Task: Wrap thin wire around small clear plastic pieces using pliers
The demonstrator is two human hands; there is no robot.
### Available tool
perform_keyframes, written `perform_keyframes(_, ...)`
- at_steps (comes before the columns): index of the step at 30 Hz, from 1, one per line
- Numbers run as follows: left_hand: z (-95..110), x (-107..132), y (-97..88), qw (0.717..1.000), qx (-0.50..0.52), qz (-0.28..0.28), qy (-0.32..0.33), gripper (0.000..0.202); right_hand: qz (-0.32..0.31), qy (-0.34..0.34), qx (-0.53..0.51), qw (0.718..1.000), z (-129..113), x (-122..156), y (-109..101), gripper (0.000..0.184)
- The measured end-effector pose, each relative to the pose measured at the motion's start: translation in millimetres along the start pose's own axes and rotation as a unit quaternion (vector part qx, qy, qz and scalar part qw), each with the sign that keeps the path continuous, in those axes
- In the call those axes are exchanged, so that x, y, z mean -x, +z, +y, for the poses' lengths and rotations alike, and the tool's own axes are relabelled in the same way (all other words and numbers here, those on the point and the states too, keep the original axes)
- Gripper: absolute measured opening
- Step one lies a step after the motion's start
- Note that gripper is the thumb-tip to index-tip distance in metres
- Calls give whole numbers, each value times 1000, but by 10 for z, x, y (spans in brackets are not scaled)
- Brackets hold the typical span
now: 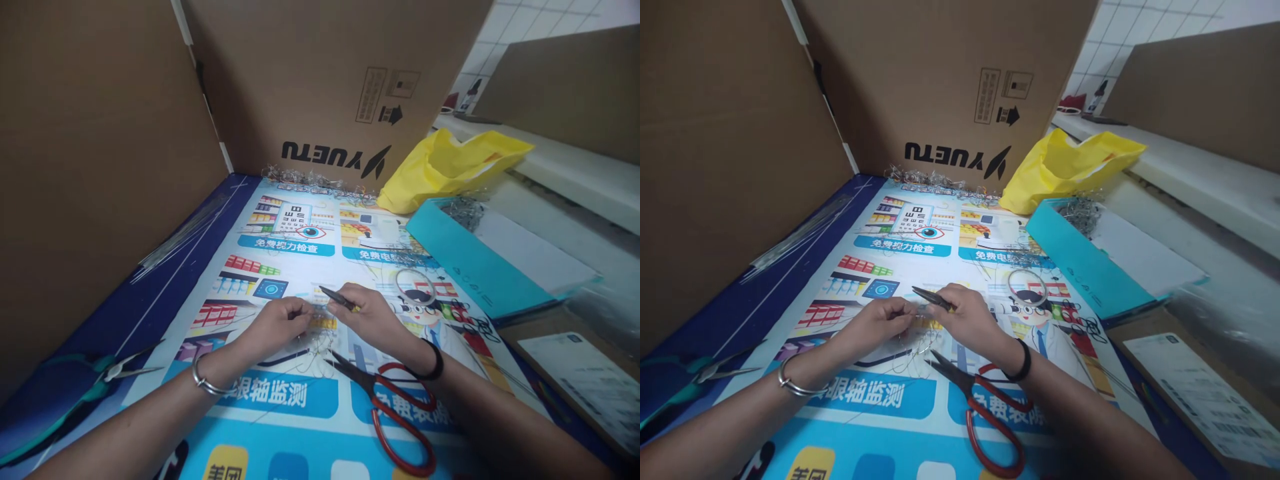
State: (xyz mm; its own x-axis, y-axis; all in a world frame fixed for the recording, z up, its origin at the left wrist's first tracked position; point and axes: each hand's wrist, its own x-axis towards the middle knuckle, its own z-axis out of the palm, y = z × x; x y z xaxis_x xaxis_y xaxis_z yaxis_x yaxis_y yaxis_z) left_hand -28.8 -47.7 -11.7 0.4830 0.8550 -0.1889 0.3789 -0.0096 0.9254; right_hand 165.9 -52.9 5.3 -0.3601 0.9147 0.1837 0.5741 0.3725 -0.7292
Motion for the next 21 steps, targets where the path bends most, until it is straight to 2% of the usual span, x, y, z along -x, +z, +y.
perform_keyframes(8,12,-1,8,1000,-8,-4,-4,14,-23,8,-1,1000,3,-22,8,24)
perform_keyframes(18,21,-8,5,1000,-6,-17,22,20,12,0,31,999,60,-145,69,19)
perform_keyframes(21,34,-2,-3,1000,-2,-12,14,22,28,-37,79,996,85,-108,16,19)
